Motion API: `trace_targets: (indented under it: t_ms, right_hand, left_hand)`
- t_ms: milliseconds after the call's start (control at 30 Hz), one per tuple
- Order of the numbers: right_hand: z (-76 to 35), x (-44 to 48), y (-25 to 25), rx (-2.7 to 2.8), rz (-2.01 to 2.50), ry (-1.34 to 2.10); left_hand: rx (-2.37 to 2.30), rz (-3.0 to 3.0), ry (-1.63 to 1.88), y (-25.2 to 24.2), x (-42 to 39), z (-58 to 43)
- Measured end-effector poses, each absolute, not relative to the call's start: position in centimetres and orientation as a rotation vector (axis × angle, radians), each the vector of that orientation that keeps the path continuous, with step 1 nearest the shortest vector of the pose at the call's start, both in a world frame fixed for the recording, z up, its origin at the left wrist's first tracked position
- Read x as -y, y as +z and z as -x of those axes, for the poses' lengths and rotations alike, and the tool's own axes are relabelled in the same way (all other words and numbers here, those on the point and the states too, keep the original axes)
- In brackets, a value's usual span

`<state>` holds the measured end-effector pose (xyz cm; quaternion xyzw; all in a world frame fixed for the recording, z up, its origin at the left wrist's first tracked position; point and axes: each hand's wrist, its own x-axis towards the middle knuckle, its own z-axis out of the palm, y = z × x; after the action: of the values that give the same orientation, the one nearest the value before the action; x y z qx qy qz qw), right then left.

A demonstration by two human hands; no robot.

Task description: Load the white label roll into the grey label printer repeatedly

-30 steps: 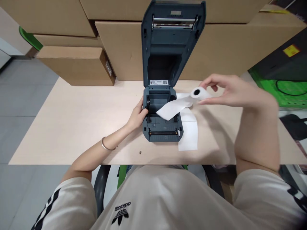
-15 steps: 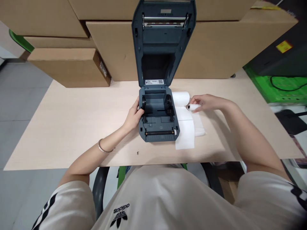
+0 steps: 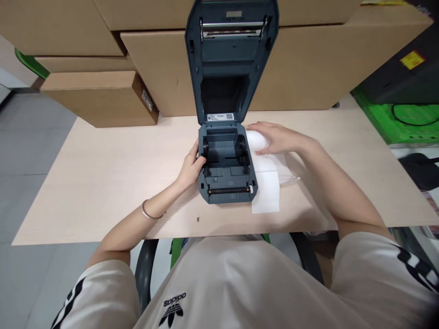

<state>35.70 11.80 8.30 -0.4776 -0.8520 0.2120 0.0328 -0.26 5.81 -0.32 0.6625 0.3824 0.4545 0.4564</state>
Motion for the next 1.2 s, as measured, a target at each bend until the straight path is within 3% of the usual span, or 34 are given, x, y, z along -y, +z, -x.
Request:
trace_targets:
  t_ms: [200,400,600,833,1200]
  right_hand:
    - [-33.8,-10.6,9.2,2.612,1.653,0.523]
    - [-37.5,-7.6,16.0,2.453,1.614,0.726]
    - [-32.8,-6.8,19.6,2.522,1.293,0.786]
    - [-24.6,-9.8,16.5,2.685,1.276,0.43]
    - [-22.6,-8.2,9.0,2.74,1.259,-0.041]
  left_hand:
    - [-1.0,-1.589,1.1,-0.2,-5.6,0.2]
    - [-0.993,-1.594,1.091,0.6,-5.2,-0.2]
    - [-0.972,-1.626,1.09,0.8,-5.2,-0.2]
    - [-1.006,-1.612,1.087,1.1,-5.0,-0.2]
    - [-1.046,-1.572,1.074,0.2,-5.2,-0.1]
